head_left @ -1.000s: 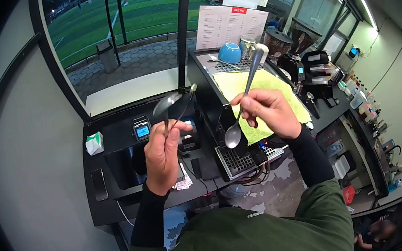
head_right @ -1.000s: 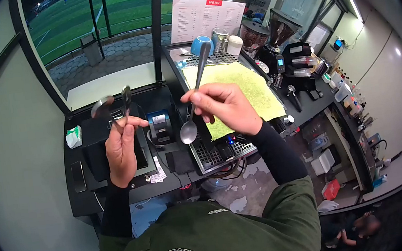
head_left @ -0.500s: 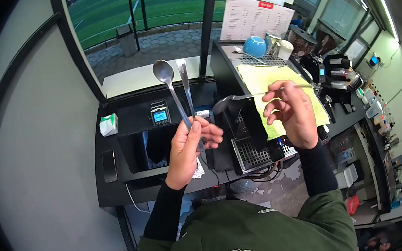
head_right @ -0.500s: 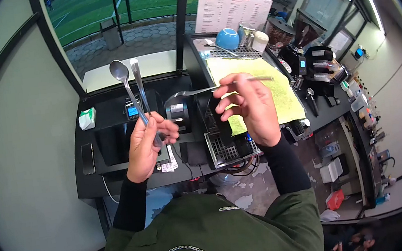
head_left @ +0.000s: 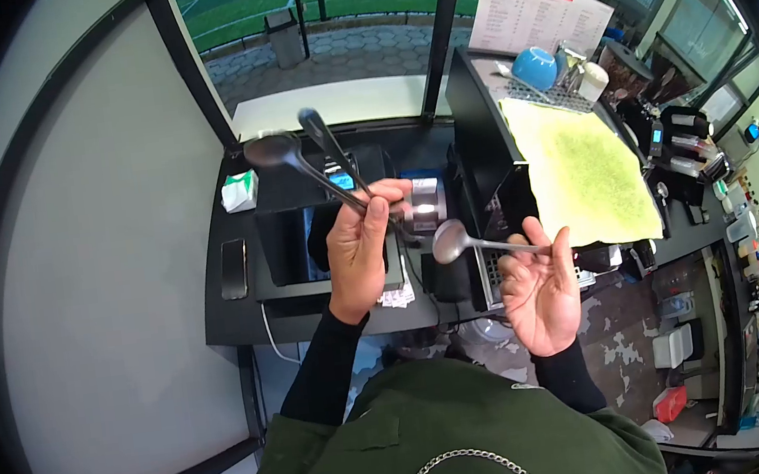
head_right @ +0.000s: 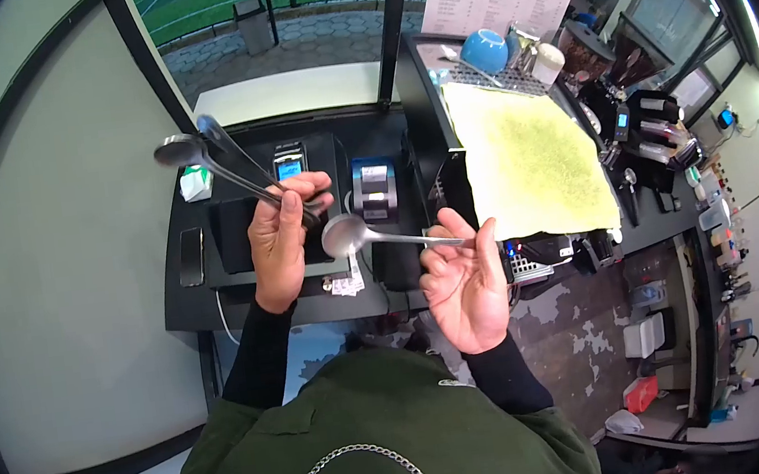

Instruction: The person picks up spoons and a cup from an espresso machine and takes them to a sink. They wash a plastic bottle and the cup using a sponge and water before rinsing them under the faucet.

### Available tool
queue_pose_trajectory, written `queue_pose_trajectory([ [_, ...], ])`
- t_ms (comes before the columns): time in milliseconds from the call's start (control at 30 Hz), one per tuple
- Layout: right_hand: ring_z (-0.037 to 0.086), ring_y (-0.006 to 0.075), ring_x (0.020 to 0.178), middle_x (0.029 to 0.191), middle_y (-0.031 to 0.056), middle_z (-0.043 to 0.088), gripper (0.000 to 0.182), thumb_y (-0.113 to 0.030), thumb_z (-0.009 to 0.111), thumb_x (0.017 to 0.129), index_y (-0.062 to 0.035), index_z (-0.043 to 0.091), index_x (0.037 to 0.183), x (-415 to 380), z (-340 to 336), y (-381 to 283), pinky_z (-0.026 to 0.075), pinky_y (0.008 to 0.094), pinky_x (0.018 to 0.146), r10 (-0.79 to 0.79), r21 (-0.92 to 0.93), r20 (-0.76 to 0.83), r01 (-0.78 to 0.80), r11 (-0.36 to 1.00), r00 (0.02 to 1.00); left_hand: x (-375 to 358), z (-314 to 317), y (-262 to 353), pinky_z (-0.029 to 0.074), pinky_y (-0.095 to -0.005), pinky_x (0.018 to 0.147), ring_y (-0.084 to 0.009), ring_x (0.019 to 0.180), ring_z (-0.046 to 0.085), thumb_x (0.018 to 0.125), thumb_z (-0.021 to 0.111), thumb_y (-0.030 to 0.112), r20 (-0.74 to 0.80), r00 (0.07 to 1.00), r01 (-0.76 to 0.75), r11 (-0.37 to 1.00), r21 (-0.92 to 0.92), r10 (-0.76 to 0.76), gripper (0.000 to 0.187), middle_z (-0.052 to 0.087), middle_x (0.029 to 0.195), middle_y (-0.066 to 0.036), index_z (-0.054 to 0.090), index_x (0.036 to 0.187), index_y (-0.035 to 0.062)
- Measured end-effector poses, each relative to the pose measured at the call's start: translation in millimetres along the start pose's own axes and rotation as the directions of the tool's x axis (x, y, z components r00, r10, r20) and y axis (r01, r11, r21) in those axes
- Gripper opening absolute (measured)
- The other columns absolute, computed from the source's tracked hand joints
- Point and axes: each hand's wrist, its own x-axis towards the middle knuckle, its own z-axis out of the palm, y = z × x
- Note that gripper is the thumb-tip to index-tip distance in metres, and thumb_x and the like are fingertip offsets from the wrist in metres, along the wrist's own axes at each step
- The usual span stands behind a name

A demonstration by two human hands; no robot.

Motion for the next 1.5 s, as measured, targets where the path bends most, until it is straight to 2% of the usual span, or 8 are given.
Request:
queue_pose_trajectory([
  [100,0.049,0.0102,0.072,0.094,0.0025,0.056,0.049,-0.042,0.041,0.106,-0.0045,0.054,0.134,-5.8,-14.6,-6.7,0.047,0.0203,0.061,0.084,-0.032,0.103,-0.082,0.996,0.991,6.8,-19.7,-8.2,0.047,-0.0322,0.096,-0.0202,0.11,0.062,0.103,0.053,0.011,0.042,0.987,-0.16,0.969,0.191,0.155,0.016,0.067,0.112,-0.011,0.064,0.107,0.0005],
  [167,0.056,0.0117,0.078,0.098,0.0044,0.059,0.046,-0.039,0.043,0.106,-0.004,0.052,0.135,-10.1,-24.4,-1.4,0.051,0.0217,0.065,0.074,-0.035,0.053,-0.072,0.997,0.996,11.8,-34.2,-7.0,0.048,-0.0321,0.095,-0.0253,0.115,0.059,0.103,0.047,0.006,0.244,0.867,-0.495,0.69,0.529,0.435,0.016,0.068,0.112,-0.014,0.062,0.107,0.0014],
  [300,0.067,0.0199,0.102,0.119,0.0134,0.065,0.042,-0.027,0.045,0.106,-0.0006,0.047,0.139,-12.3,-22.3,5.5,0.06,0.03,0.081,0.118,-0.053,-0.028,-0.119,0.991,0.993,14.8,-44.6,5.1,0.044,-0.0388,0.105,-0.0378,0.132,0.048,0.099,0.053,0.006,0.353,0.73,-0.608,0.319,0.727,0.585,0.016,0.065,0.126,-0.019,0.068,0.106,0.0054],
  [600,0.066,0.0127,0.099,0.124,0.0095,0.061,0.047,-0.01,0.051,0.102,-0.0001,0.039,0.147,-2.6,-40.8,34.0,0.059,0.0287,0.088,0.36,-0.271,-0.074,-0.367,0.89,0.93,1.1,-47.9,13.8,0.028,-0.0518,0.118,-0.0325,0.142,0.037,0.081,0.071,0.016,0.6,0.74,-0.644,0.062,0.762,0.304,0.025,0.059,0.139,0.0,0.069,0.106,0.0212],
  [833,0.07,0.0299,0.098,0.132,0.0202,0.057,0.043,-0.017,0.042,0.106,0.0003,0.038,0.145,-1.1,-38.2,25.4,0.06,0.0376,0.087,0.683,-0.377,0.021,-0.627,0.681,0.73,-16.5,-48.3,13.4,0.027,-0.053,0.118,-0.0324,0.14,0.04,0.083,0.07,0.019,0.782,0.621,-0.782,0.104,0.614,0.052,0.021,0.061,0.136,0.003,0.066,0.103,0.0222],
  [1233,0.057,0.0081,0.059,0.092,0.0034,0.056,0.038,-0.021,0.045,0.106,-0.002,0.044,0.14,3.1,-41.5,44.6,0.049,0.0223,0.055,0.51,-0.708,-0.071,-0.404,0.579,0.857,-28.8,-66.3,21.2,0.024,-0.0553,0.118,-0.0382,0.139,0.039,0.087,0.066,0.016,0.737,0.669,-0.74,0.004,0.672,-0.099,0.046,0.054,0.143,-0.004,0.059,0.133,0.0143],
  [1433,0.045,0.0052,0.065,0.089,0.0004,0.052,0.031,-0.02,0.045,0.106,-0.0053,0.045,0.133,11.3,-56.1,57.6,0.041,0.0198,0.056,0.353,-0.627,-0.044,-0.302,0.719,0.934,-21.6,-85.0,16.0,0.048,-0.0392,0.088,-0.0234,0.089,0.062,0.104,0.047,0.024,0.495,0.867,-0.476,0.393,0.787,0.059,0.034,0.063,0.089,-0.006,0.06,0.125,0.0009],
  [1500,0.042,0.0041,0.065,0.086,-0.0013,0.05,0.029,-0.021,0.046,0.106,-0.006,0.046,0.131,10.8,-56.0,59.5,0.038,0.0189,0.056,0.31,-0.603,-0.047,-0.275,0.749,0.95,-44.0,-69.3,20.7,0.035,-0.0229,0.055,-0.0065,0.056,0.043,0.109,0.035,0.034,0.162,0.962,0.071,0.775,0.628,-0.22,0.042,0.044,0.061,0.0,0.055,0.116,-0.0016],
])
